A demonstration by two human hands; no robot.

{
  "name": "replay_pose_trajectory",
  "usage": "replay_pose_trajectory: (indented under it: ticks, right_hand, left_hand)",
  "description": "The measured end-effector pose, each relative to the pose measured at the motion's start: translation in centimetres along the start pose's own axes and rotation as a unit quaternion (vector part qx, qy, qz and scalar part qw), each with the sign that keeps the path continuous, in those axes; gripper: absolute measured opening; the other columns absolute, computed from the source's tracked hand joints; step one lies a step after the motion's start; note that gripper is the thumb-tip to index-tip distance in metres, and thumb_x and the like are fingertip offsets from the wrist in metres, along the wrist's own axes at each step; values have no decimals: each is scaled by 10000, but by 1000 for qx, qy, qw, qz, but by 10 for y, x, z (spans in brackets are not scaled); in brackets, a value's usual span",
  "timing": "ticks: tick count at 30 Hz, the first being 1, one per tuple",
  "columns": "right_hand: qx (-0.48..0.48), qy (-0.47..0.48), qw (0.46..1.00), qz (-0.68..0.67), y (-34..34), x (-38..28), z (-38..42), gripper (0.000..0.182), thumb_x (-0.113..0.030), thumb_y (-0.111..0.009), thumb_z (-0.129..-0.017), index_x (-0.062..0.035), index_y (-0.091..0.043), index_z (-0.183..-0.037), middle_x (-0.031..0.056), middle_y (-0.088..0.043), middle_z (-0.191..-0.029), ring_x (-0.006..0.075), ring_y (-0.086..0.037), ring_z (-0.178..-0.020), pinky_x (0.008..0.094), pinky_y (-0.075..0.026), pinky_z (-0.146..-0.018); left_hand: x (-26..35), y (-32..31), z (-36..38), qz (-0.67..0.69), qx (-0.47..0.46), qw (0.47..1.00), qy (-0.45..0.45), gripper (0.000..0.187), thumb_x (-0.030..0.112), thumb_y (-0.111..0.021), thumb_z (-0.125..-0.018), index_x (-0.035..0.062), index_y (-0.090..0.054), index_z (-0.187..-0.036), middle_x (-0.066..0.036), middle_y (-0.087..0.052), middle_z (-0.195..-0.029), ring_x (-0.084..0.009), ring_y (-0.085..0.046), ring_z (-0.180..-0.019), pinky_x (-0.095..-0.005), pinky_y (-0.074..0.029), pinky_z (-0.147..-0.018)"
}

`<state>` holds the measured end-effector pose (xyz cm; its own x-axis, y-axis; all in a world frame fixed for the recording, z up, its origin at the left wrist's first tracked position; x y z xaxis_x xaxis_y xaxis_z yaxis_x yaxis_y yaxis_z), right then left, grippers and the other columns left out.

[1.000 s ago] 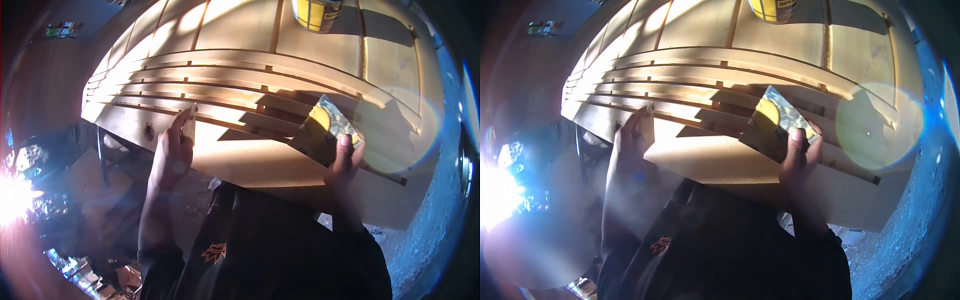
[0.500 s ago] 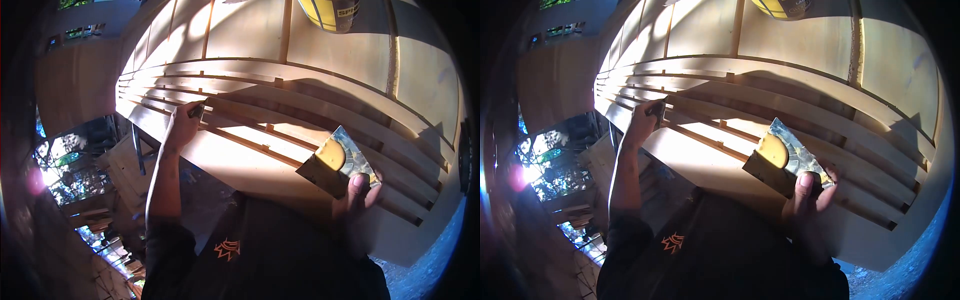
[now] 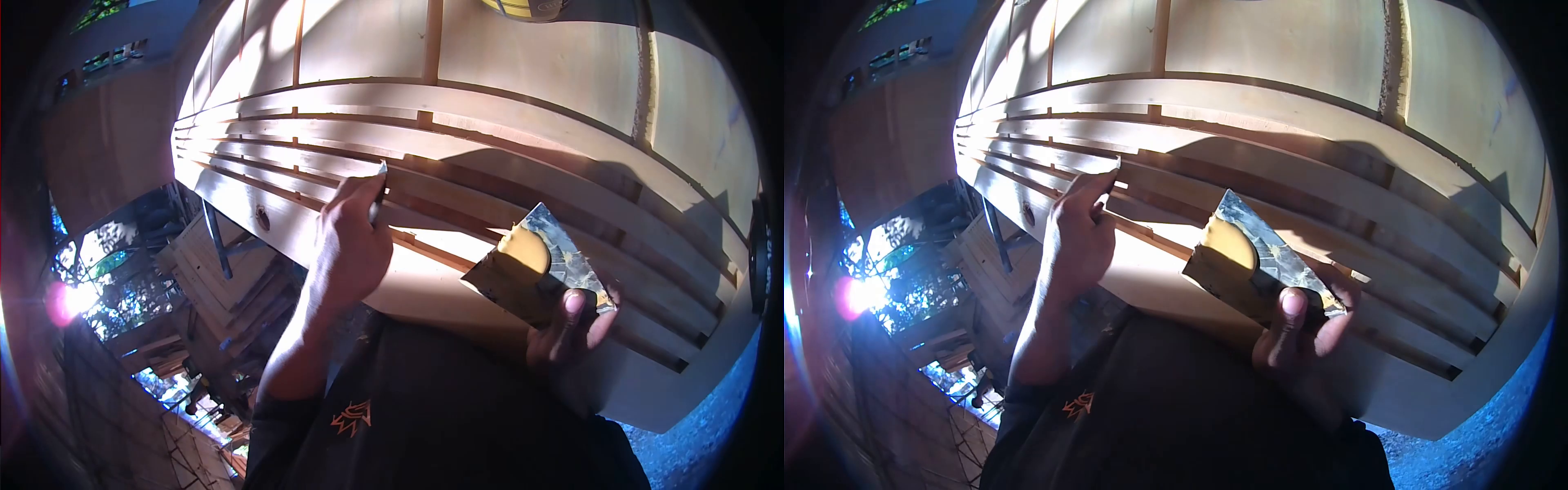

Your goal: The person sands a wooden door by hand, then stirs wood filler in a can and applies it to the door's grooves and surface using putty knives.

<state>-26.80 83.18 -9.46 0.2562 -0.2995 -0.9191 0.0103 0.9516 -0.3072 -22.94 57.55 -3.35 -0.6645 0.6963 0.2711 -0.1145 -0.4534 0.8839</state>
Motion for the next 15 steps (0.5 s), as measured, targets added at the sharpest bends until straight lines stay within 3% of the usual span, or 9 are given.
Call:
replay_pose_trajectory:
  ticks: [2, 5, 7, 10, 13, 15]
  right_hand:
    - [21, -17, 1000, -12, -1, 0, 0, 388, -201, -552, -895, 51, -409, -1152, 176, -555, -1031, 185, -531, -932, 330, -417, -854]
    - [14, 24, 1000, 6, -4, -9, -2, 354, -170, -545, -887, 46, -417, -1136, 158, -551, -1011, 178, -527, -905, 322, -422, -836]
    - [10, -20, 1000, 19, 0, -4, 2, 338, -160, -538, -884, 43, -418, -1125, 144, -539, -996, 175, -521, -892, 311, -424, -822]
    - [49, -9, 998, 35, 9, -3, 2, 325, -176, -536, -884, 35, -420, -1103, 126, -515, -988, 172, -507, -892, 299, -422, -807]
    - [48, -16, 999, 7, 12, -7, -3, 353, -239, -527, -895, 23, -411, -1101, 123, -487, -1031, 172, -490, -930, 306, -417, -813]
    - [68, -49, 996, 34, 12, -26, -12, 371, -260, -522, -899, 21, -404, -1110, 121, -483, -1045, 175, -488, -939, 314, -414, -825]
  left_hand:
    - [17, -6, 8, -32, 13, 998, -50, 445, -46, -540, -713, -47, -541, -1158, -203, -574, -1054, -378, -588, -936, -412, -470, -835]
    - [32, -23, 20, -58, 5, 997, -54, 475, -43, -520, -700, -93, -505, -1172, -227, -540, -1049, -378, -542, -963, -437, -448, -855]
    - [46, -32, 27, -81, 3, 994, -76, 510, -43, -508, -700, -107, -455, -1203, -245, -510, -1086, -385, -517, -992, -446, -436, -867]
    - [65, -35, 36, -26, -56, 994, -86, 477, -60, -484, -710, -97, -474, -1186, -245, -526, -1109, -383, -528, -1017, -436, -442, -880]
    - [43, -9, 28, 51, -40, 995, -78, 441, -84, -454, -714, -101, -505, -1152, -251, -556, -1106, -375, -547, -1032, -417, -435, -910]
    - [9, 12, 15, -46, 66, 996, -25, 483, -125, -418, -682, -23, -585, -1123, -228, -605, -1072, -317, -614, -964, -352, -451, -877]
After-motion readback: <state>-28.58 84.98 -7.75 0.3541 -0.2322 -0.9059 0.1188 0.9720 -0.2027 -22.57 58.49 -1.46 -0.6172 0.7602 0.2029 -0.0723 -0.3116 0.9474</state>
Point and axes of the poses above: each hand's wrist, its own z-axis away from the middle knuckle, its own y-axis out of the back of the hand, x = y × z, the point moved 8 cm from there along -z, towards the middle knuckle
